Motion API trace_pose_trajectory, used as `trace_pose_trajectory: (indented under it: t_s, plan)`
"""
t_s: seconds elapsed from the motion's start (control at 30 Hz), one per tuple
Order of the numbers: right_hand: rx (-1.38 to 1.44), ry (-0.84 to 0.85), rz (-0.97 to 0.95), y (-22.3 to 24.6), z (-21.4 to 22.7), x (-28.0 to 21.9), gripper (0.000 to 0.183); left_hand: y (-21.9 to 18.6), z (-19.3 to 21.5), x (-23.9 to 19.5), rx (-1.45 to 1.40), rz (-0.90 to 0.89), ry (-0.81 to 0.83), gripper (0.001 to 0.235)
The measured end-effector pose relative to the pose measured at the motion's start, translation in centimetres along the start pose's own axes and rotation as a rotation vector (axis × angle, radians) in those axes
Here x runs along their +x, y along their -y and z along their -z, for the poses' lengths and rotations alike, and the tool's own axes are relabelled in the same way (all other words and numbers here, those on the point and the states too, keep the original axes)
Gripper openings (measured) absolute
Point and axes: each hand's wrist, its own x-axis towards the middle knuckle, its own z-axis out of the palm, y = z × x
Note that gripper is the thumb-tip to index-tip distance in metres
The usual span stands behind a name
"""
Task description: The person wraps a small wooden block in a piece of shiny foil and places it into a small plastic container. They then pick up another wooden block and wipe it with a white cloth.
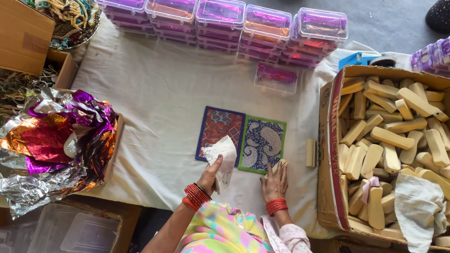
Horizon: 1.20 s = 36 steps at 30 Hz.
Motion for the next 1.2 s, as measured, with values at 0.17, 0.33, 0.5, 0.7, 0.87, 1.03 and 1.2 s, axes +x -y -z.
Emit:
trace_pose_trajectory:
  t_s: [0.17,0.33,0.5,0.7,0.87,1.03,1.2]
  plan:
    - [0.011,0.023,-0.014,-0.7,0.3,-0.3,0.068,0.5,1.2,0.3,0.497,-0.040,-0.098,0.062]
    - [0.069,-0.115,-0.005,-2.4,-0.4,0.5,0.059,1.6,1.3,1.1,0.480,-0.041,-0.112,0.059]
    - [0.160,-0.169,-0.060,-6.0,-2.7,2.1,0.046,2.0,1.7,1.8,0.318,-0.048,-0.067,0.060]
    - [1.216,-0.082,-0.391,-1.7,2.0,3.1,0.046,1.7,-0.9,1.4,0.216,0.036,-0.046,0.072]
    - [1.724,-0.001,-0.162,11.3,11.1,-0.2,0.056,2.0,-5.4,1.1,0.012,0.022,0.094,0.071]
    - [1.150,-0.038,0.104,13.9,10.4,-2.3,0.047,3.7,-5.5,3.0,0.016,-0.188,0.118,0.074]
    - [0.900,-0.267,0.120,11.6,9.4,1.6,0.028,4.8,-9.2,0.9,0.373,-0.388,0.139,0.083]
